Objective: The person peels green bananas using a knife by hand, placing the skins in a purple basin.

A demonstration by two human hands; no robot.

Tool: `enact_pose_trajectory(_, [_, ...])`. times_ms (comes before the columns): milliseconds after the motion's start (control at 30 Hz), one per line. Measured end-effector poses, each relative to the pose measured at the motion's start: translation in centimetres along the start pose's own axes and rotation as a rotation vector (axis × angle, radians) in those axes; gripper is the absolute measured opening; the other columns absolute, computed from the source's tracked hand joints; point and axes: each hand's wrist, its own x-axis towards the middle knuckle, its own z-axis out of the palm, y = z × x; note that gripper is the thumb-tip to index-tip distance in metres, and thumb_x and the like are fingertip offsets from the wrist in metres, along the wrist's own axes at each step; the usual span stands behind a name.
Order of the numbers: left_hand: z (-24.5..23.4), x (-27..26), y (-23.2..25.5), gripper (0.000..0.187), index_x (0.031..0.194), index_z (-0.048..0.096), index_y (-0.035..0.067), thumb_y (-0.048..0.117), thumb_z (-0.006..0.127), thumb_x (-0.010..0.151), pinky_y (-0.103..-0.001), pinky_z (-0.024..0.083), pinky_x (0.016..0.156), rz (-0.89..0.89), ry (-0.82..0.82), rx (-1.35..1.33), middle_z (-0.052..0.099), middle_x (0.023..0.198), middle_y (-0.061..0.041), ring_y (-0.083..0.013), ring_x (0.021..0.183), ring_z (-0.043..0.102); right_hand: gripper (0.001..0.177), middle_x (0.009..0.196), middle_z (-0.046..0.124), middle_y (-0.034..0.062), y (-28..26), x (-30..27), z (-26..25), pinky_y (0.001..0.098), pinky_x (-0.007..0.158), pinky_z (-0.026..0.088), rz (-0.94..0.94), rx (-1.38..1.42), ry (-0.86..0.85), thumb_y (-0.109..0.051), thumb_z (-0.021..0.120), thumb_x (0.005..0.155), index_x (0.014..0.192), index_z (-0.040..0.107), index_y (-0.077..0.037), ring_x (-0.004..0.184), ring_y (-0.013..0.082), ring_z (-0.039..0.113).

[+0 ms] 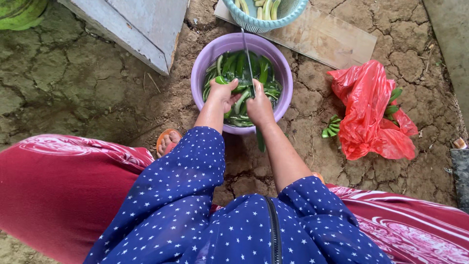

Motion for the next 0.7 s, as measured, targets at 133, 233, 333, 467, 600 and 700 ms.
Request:
enact_pose_trajectory(133, [0.6, -1.4, 0.5, 0.063, 0.134, 0.028, 0.017, 0.0, 0.069, 0.09, -0.046, 0.064, 0.07, 0.044, -0.046, -0.079, 0.056, 0.123, -0.015, -0.0292, 0.097, 0.07, 0.072, 0.108, 0.071, 0.0296, -2.1, -1.0, -0.5, 0.054, 0.085, 0.052, -0.069, -0.068, -0.023, -0.003, 0.053, 0.084, 0.152, 0.037, -0.021, 0.097, 0.0469, 0.069])
enact_pose_trajectory(233, [1.1, -2.4, 0.9, 0.06, 0.134, 0.029, 0.015, -0.001, 0.068, 0.091, -0.048, 0.067, 0.071, 0.111, -0.075, -0.067, 0.056, 0.123, -0.015, -0.0279, 0.097, 0.068, 0.077, 0.1, 0.071, 0.0279, -3.2, -1.6, -1.2, 0.0537, 0.084, 0.052, 0.043, -0.136, -0.084, -0.003, 0.054, 0.085, 0.155, 0.03, -0.024, 0.091, 0.0453, 0.07])
enact_pose_trajectory(333, [1.5, -3.3, 1.5, 0.059, 0.135, 0.027, 0.018, 0.001, 0.066, 0.093, -0.048, 0.065, 0.075, 0.119, -0.08, -0.009, 0.056, 0.123, -0.015, -0.028, 0.097, 0.069, 0.078, 0.096, 0.071, 0.0273, -3.6, -1.7, -1.8, 0.0536, 0.081, 0.052, 0.02, -0.117, -0.08, -0.002, 0.054, 0.085, 0.155, 0.029, -0.024, 0.088, 0.0445, 0.071])
enact_pose_trajectory(467, [2.0, -4.0, 1.7, 0.058, 0.135, 0.026, 0.018, 0.003, 0.065, 0.095, -0.049, 0.064, 0.076, 0.149, -0.134, 0.006, 0.054, 0.123, -0.014, -0.0277, 0.1, 0.067, 0.066, 0.095, 0.071, 0.0276, -3.2, -1.5, -1.5, 0.0561, 0.078, 0.05, -0.024, -0.159, -0.013, -0.001, 0.056, 0.086, 0.145, 0.034, -0.02, 0.088, 0.0468, 0.069])
enact_pose_trajectory(600, [2.1, -4.1, 0.8, 0.057, 0.135, 0.029, 0.021, 0.006, 0.066, 0.094, -0.044, 0.063, 0.072, 0.112, -0.192, 0.032, 0.055, 0.123, -0.011, -0.0264, 0.097, 0.066, 0.043, 0.091, 0.07, 0.0279, -1.2, -0.1, -0.7, 0.0572, 0.077, 0.05, 0.041, -0.095, 0.044, -0.001, 0.055, 0.09, 0.127, 0.034, -0.011, 0.087, 0.0467, 0.07])
enact_pose_trajectory(700, [1.5, -2.9, 0.6, 0.053, 0.142, 0.034, 0.024, 0.013, 0.062, 0.098, -0.037, 0.056, 0.065, 0.002, -0.316, 0.012, 0.058, 0.119, -0.01, -0.0218, 0.089, 0.063, 0.044, 0.091, 0.068, 0.0317, 0.6, 0.3, 0.0, 0.0564, 0.077, 0.051, -0.025, -0.116, 0.138, -0.013, 0.067, 0.092, 0.113, 0.029, -0.004, 0.087, 0.05, 0.067])
